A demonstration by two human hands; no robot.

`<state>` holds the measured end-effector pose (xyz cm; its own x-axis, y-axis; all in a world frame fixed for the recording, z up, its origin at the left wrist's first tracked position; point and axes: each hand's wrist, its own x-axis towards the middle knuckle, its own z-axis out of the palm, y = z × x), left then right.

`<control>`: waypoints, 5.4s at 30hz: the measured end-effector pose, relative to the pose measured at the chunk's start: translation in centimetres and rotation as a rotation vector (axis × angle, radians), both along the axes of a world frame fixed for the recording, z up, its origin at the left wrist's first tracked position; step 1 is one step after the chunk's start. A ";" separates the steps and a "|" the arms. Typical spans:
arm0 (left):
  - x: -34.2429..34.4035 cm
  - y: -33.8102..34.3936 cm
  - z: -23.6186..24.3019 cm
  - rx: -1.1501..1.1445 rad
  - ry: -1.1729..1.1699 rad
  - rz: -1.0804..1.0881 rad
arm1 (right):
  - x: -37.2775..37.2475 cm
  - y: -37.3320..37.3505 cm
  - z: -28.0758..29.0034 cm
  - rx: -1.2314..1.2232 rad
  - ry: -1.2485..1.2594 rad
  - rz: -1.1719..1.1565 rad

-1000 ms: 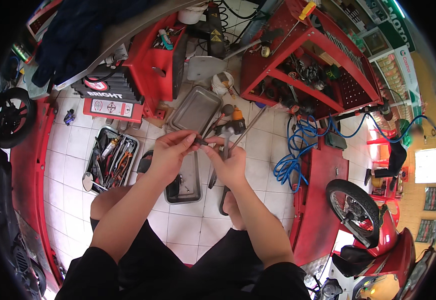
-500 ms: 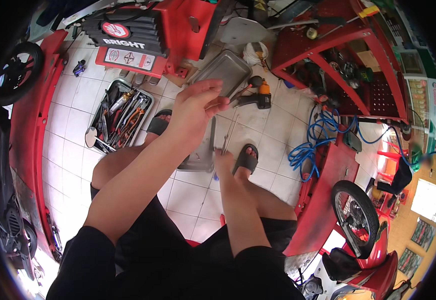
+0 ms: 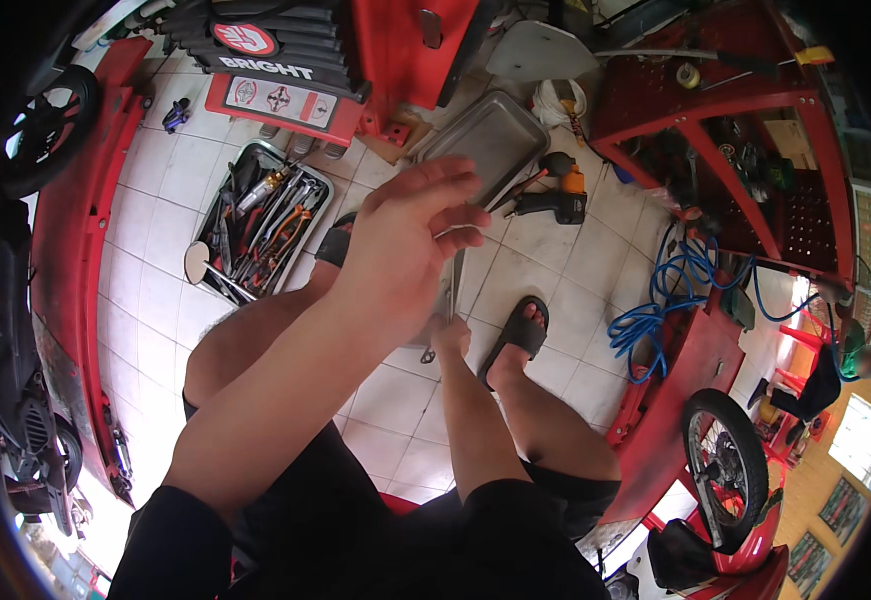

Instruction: The person uses a screwdriver and a small wrench to disassemble and adjust a small mechanical assembly, removing and reattaching a pin and spring mechanism.

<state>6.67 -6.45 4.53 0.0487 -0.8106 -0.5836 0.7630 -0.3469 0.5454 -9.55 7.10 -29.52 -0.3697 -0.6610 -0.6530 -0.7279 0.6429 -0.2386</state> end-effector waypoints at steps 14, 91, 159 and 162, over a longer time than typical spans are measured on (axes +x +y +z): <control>-1.1 0.2 -1.0 -0.135 -0.092 -0.141 | -2.3 -10.5 19.6 -0.344 -0.682 -0.325; -4.2 2.9 0.4 -0.909 -0.646 -0.061 | -1.7 -8.8 36.0 -0.814 -1.025 -0.146; -0.5 -0.4 -2.9 -0.540 0.194 -0.050 | -2.5 -8.8 36.5 -0.605 -0.650 0.525; -0.3 -0.5 -2.4 -0.493 0.124 -0.011 | -2.6 -8.8 36.5 -0.627 -0.621 0.555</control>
